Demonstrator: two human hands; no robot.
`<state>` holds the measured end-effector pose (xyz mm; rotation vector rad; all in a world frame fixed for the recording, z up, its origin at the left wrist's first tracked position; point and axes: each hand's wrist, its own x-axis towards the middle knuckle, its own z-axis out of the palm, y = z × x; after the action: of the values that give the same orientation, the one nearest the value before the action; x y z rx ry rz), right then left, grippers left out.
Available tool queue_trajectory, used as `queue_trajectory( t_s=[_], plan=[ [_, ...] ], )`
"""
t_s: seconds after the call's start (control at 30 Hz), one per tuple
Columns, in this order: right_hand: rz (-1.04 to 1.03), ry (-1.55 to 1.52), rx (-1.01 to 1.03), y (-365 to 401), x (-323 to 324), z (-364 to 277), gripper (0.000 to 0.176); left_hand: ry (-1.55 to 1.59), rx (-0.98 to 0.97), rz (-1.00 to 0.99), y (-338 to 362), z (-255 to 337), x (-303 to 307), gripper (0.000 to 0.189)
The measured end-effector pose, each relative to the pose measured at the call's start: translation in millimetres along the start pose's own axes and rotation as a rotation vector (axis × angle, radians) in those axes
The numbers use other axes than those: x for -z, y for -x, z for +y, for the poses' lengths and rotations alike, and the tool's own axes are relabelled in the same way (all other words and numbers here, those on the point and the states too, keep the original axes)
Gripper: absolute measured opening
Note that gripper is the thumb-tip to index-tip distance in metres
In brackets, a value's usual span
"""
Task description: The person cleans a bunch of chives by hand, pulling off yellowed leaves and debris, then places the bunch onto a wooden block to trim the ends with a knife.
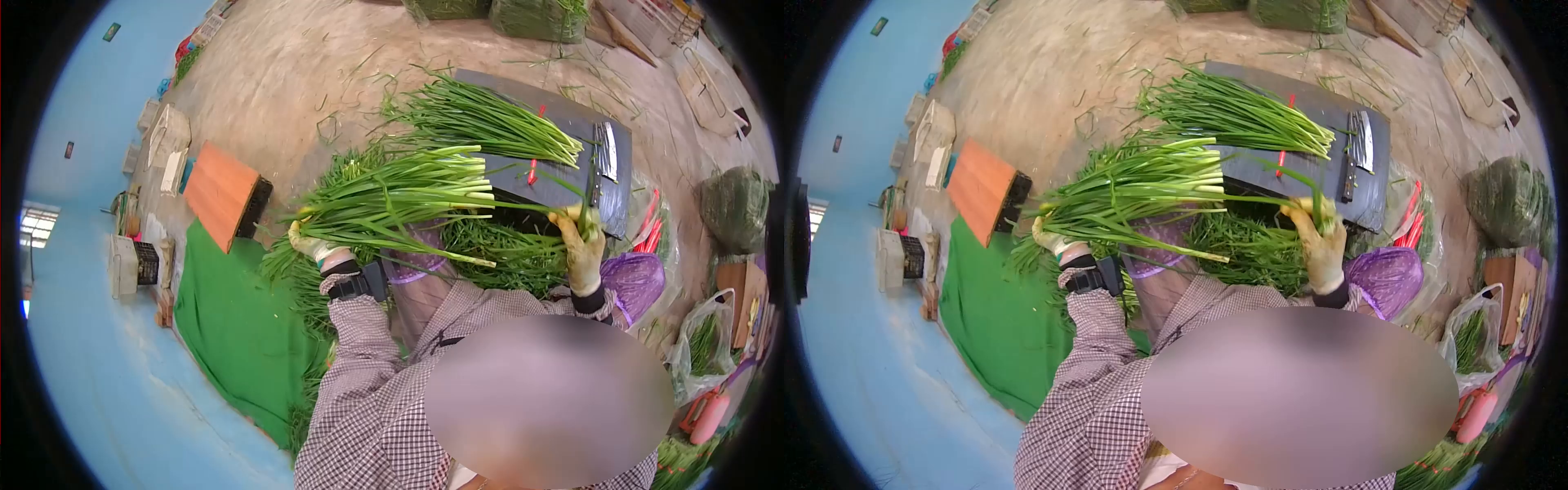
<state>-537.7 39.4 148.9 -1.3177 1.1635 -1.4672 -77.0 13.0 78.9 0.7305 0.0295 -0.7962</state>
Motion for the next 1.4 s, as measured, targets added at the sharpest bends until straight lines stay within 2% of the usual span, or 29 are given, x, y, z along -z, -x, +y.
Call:
queue_trajectory(
  t_s=[0.03, 0.1, 0.17, 0.23, 0.3, 0.37, 0.43, 0.5, 0.63, 0.67, 0.77, 0.87, 0.9, 0.97, 1.07, 1.17, 1.2, 1.23, 1.3, 1.33, 1.37, 1.4],
  plan=[
    [0.042, -0.081, -0.160, 11.9, 14.2, 20.2, 0.014, 0.006, 0.012, 0.007, 4.1, 1.9, -2.0, 0.042],
    [-0.308, 0.611, 0.136, 38.1, 44.6, 102.3, 0.027, -0.001, -0.008, 0.078, 22.4, 3.4, -22.8, 0.042],
    [-0.939, 1.355, -0.103, 54.2, 37.9, 72.8, 0.032, 0.027, 0.027, 0.069, 23.8, 1.9, -28.3, 0.041],
    [-0.830, 1.423, -0.034, 63.1, 39.5, 84.7, 0.033, 0.000, 0.027, 0.043, 7.6, 0.9, -14.4, 0.044],
    [-0.772, 1.254, -0.207, 19.1, -4.4, 8.7, 0.027, 0.010, -0.027, 0.065, -2.5, -1.6, -6.4, 0.041],
    [-0.503, 1.101, 0.192, 4.2, -33.0, -27.8, 0.022, -0.022, -0.041, 0.058, -3.8, -3.3, -11.0, 0.040],
    [-0.208, 0.949, 0.498, -11.5, -64.9, -36.0, 0.017, -0.025, -0.016, 0.026, 5.5, -3.9, -22.9, 0.040],
    [-0.142, 1.020, 0.624, -25.6, -89.9, -30.5, 0.017, 0.001, 0.028, -0.011, 16.8, -3.2, -33.4, 0.040],
    [-0.220, 1.138, 0.717, -38.1, -105.8, 9.6, 0.013, -0.056, -0.104, 0.064, 14.7, -0.5, -35.9, 0.027],
    [-0.215, 1.146, 0.695, -37.4, -110.0, 7.7, 0.011, -0.029, -0.106, 0.096, 32.6, 2.5, -53.2, 0.025],
    [-0.329, 0.898, 0.631, -43.0, -113.8, -7.1, 0.007, -0.048, -0.129, 0.076, 39.6, 4.7, -62.2, 0.025],
    [-0.379, -0.064, 0.093, -40.8, -94.4, -43.9, 0.007, 0.011, -0.068, 0.027, 39.8, 6.6, -60.1, 0.025],
    [-0.255, -0.207, -0.066, -36.4, -84.2, -59.0, 0.007, -0.008, -0.088, 0.051, 37.6, 6.3, -57.4, 0.026],
    [-0.220, -0.328, 0.031, -36.7, -62.7, -56.8, 0.007, -0.034, -0.116, 0.079, 32.1, 4.0, -54.6, 0.026],
    [-0.323, -0.279, -0.080, -27.1, -39.4, -48.2, 0.008, -0.040, -0.119, 0.074, 30.2, 3.0, -54.3, 0.027],
    [-0.657, -0.608, -0.047, -22.8, -6.6, -16.3, 0.010, -0.057, -0.115, 0.119, 21.2, 0.1, -45.4, 0.027],
    [-0.615, -0.355, -0.338, -21.8, -1.5, -12.8, 0.013, -0.059, -0.112, 0.103, 17.3, 0.0, -39.1, 0.027],
    [-0.608, 0.017, -0.119, -22.8, -8.6, 12.4, 0.022, -0.058, -0.108, 0.083, 12.9, -1.2, -33.6, 0.028],
    [-0.505, -0.032, -0.186, -12.4, -24.2, 35.8, 0.034, -0.066, -0.098, 0.047, 8.2, -4.7, -30.0, 0.028],
    [-0.523, -0.097, -0.260, -15.9, -31.4, 38.4, 0.040, -0.074, -0.097, 0.038, 7.6, -5.8, -28.6, 0.028],
    [-0.523, -0.061, -0.254, -18.9, -42.6, 43.5, 0.040, -0.088, -0.097, 0.032, 8.8, -5.6, -25.7, 0.028],
    [-0.486, -0.216, -0.275, -20.2, -60.5, 38.0, 0.037, -0.092, -0.083, 0.030, 8.7, -5.1, -25.5, 0.027]
  ],
)
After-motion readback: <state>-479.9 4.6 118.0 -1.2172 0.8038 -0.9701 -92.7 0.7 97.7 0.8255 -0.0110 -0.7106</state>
